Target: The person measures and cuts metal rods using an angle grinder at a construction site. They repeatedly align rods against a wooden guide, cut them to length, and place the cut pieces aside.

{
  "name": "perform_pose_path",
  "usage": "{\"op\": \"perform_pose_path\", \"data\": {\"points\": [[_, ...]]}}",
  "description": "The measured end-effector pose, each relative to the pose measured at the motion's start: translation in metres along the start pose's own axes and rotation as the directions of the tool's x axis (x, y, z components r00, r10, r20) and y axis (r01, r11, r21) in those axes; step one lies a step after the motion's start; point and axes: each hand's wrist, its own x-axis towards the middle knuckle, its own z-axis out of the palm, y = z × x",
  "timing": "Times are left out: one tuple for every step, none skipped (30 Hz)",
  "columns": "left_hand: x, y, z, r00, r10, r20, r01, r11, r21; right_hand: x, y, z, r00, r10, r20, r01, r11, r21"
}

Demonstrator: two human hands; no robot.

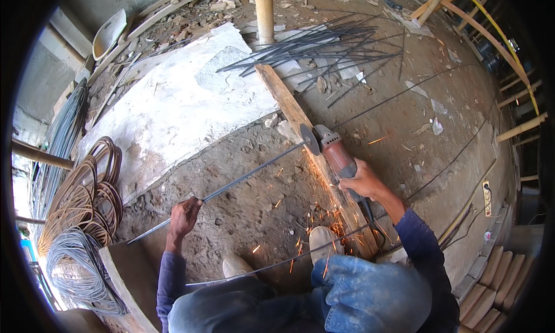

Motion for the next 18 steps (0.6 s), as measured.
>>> {"op": "perform_pose_path", "data": {"points": [[-0.0003,0.0009,-0.0008,1.0,-0.001,0.002,0.001,1.0,0.001,0.0003,0.0002,-0.0004,1.0,0.016,0.022,-0.016,1.0,0.022],[-0.0004,0.0016,-0.0014,1.0,-0.001,0.0,0.001,1.0,0.002,0.0006,0.0002,-0.0008,0.997,0.062,0.049,-0.064,0.997,0.041],[-0.0007,0.0021,-0.0019,1.0,-0.002,-0.001,0.002,1.0,0.002,0.0001,0.0004,-0.0012,0.998,0.029,0.048,-0.031,0.998,0.051],[-0.001,0.0024,-0.0022,1.0,-0.006,-0.002,0.006,1.0,-0.002,-0.0006,0.0003,-0.002,0.998,0.028,0.052,-0.031,0.998,0.06],[-0.0013,0.0025,-0.0024,1.0,-0.008,-0.002,0.008,1.0,-0.006,-0.0014,0.0004,-0.0022,0.997,0.033,0.067,-0.038,0.997,0.074],[-0.0014,0.0023,-0.0024,1.0,-0.018,0.007,0.018,1.0,-0.01,-0.0018,0.0004,-0.0024,0.998,0.024,0.055,-0.027,0.998,0.059],[-0.0016,0.0018,-0.0023,1.0,-0.006,-0.003,0.006,1.0,-0.004,-0.0021,0.0005,-0.0024,0.998,0.022,0.053,-0.024,0.998,0.051],[-0.0015,0.0013,-0.002,1.0,-0.001,-0.003,0.001,1.0,0.002,-0.0021,0.0006,-0.0022,0.998,0.035,0.048,-0.038,0.998,0.048],[-0.0015,0.0007,-0.0016,1.0,0.004,-0.002,-0.004,1.0,0.008,-0.0018,0.0009,-0.0017,0.999,0.006,0.032,-0.007,1.0,0.022],[-0.0014,0.0001,-0.0012,1.0,0.018,-0.007,-0.018,1.0,0.016,-0.0014,0.0012,-0.0009,1.0,-0.009,0.014,0.009,1.0,0.002],[-0.0011,-0.0005,-0.0007,0.999,0.033,-0.012,-0.033,0.999,0.023,-0.0004,0.0014,-0.0005,1.0,0.019,-0.006,-0.019,0.999,-0.026],[-0.0011,-0.0008,-0.0005,0.999,0.046,-0.012,-0.046,0.999,0.028,0.0008,0.0015,-0.0006,1.0,-0.006,0.012,0.006,1.0,0.001],[-0.0012,-0.0011,-0.0005,0.999,0.047,-0.014,-0.046,0.998,0.035,0.0012,0.0018,-0.0008,0.999,0.013,0.029,-0.014,1.0,0.022],[-0.0013,-0.0011,-0.0006,0.999,0.046,-0.013,-0.046,0.998,0.039,0.0019,0.0018,-0.0011,0.998,0.032,0.047,-0.034,0.999,0.041],[-0.0014,-0.0011,-0.0009,0.998,0.058,-0.013,-0.058,0.998,0.033,0.0028,0.0019,-0.0011,0.999,0.028,0.043,-0.029,0.999,0.033],[-0.0016,-0.001,-0.0012,0.999,0.043,-0.009,-0.042,0.998,0.049,0.0033,0.0021,-0.0012,0.999,0.023,0.039,-0.024,0.999,0.024],[-0.002,-0.0009,-0.0018,0.999,0.04,-0.006,-0.039,0.998,0.056,0.0035,0.0022,-0.0012,0.999,0.018,0.034,-0.019,1.0,0.016],[-0.0022,-0.0009,-0.0024,0.999,0.046,-0.007,-0.045,0.997,0.058,0.0035,0.0023,-0.0011,0.999,0.03,0.038,-0.03,1.0,0.002]]}}
